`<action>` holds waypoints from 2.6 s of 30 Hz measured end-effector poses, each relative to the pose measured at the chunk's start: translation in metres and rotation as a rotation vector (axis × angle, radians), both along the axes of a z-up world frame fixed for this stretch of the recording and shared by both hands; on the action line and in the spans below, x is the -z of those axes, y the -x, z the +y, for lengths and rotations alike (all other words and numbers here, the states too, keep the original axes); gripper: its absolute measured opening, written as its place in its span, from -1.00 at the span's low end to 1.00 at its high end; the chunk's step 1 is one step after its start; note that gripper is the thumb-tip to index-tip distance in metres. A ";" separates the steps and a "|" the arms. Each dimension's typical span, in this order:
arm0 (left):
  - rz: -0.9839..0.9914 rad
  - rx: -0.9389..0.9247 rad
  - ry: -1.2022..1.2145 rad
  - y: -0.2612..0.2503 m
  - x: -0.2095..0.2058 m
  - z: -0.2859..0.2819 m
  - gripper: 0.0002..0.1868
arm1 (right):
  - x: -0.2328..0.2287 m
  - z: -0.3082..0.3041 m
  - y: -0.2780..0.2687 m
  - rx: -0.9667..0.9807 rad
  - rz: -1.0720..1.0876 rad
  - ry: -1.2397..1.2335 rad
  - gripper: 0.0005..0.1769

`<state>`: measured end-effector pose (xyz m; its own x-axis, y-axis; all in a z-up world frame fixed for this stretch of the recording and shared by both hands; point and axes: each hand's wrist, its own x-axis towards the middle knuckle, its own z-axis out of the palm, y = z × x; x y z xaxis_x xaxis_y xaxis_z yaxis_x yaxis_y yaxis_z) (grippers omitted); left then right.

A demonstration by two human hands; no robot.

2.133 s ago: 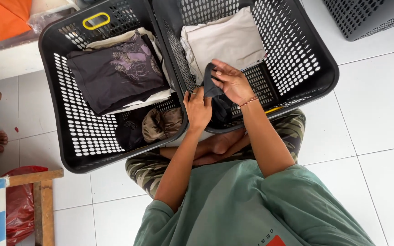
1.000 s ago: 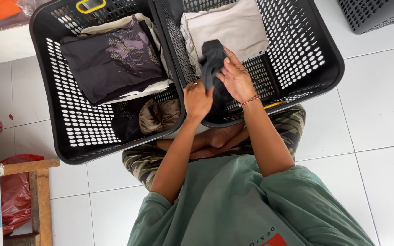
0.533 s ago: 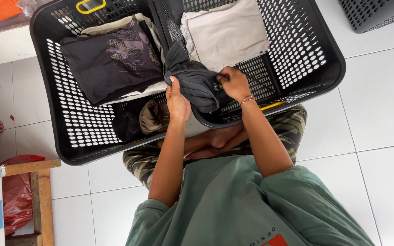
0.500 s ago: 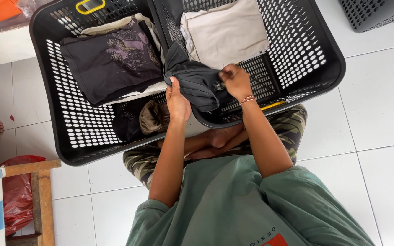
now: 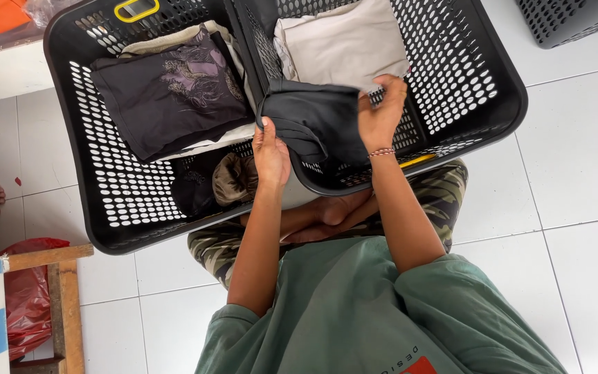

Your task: Folding and sorting various items of clothing into laundry baskets while sitting on the floor.

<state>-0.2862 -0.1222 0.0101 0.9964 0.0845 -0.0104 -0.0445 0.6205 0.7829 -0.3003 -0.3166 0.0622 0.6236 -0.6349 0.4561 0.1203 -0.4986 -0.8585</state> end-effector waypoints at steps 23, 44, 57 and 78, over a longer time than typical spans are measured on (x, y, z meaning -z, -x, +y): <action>-0.386 0.257 -1.199 0.029 -0.076 -0.027 -0.03 | 0.009 0.024 0.004 -0.785 0.178 -0.390 -0.82; 0.155 -0.388 0.024 -0.049 -0.138 0.127 -0.62 | 0.078 0.022 -0.009 -0.563 1.039 0.522 -0.63; 0.076 -0.675 -0.990 -0.007 -0.049 0.227 -0.19 | 0.001 0.029 0.010 -0.508 0.378 0.116 -0.88; -0.328 0.136 -1.253 0.016 -0.117 0.035 -0.69 | -0.008 0.035 0.019 -0.529 0.234 0.343 -0.80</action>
